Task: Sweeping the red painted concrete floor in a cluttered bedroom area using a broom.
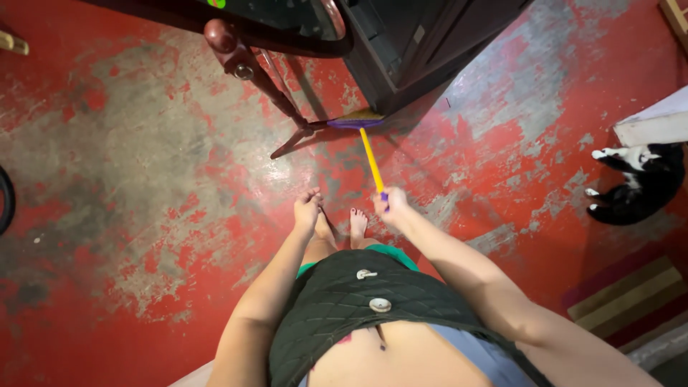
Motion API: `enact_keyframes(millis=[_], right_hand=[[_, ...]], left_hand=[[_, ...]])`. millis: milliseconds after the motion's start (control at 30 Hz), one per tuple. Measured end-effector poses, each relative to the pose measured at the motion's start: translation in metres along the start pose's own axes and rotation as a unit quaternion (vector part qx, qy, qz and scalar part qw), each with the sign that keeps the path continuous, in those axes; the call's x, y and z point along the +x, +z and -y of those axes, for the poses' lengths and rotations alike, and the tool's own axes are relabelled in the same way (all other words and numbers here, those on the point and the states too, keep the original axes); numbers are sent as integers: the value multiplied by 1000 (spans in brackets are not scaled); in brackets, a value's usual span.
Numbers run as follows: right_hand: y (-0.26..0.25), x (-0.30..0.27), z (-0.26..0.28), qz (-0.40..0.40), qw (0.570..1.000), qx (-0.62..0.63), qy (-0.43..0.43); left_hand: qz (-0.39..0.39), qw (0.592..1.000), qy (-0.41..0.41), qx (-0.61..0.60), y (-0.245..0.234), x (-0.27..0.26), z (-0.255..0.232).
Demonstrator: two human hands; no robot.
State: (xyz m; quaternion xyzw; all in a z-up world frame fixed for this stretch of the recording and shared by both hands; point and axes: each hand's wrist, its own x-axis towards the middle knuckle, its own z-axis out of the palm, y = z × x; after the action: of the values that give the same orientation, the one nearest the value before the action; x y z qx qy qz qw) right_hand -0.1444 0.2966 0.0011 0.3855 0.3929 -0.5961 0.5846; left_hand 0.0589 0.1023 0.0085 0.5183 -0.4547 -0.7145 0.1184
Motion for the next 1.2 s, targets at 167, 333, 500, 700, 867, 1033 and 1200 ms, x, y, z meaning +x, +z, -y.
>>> enact_keyframes(millis=[167,333,500,700,867,1033,1200], right_hand=[[-6,-44,-88,-57,993,-91,48],[-19,-16,-120,-38,971,-209,106],[-8,14,-119,-77,831,-529,-154],[-21,127,-57,-93,897,-433,-12],[-24,148,2,-91,919,-384,-18],[-43,134,-4,-86,937,-338,-20],[-58,122,-44,-77,984,-158,7]], left_hand=[[-2,1000,6,4,-6,-1,21],[-15,1000,5,12,-10,-3,17],[-14,1000,-1,-12,-26,-15,7],[-30,999,-16,15,-70,-5,35],[-40,998,-32,30,-95,-3,36],[-35,997,-38,60,-98,1,25],[1,997,-25,68,-99,17,34]])
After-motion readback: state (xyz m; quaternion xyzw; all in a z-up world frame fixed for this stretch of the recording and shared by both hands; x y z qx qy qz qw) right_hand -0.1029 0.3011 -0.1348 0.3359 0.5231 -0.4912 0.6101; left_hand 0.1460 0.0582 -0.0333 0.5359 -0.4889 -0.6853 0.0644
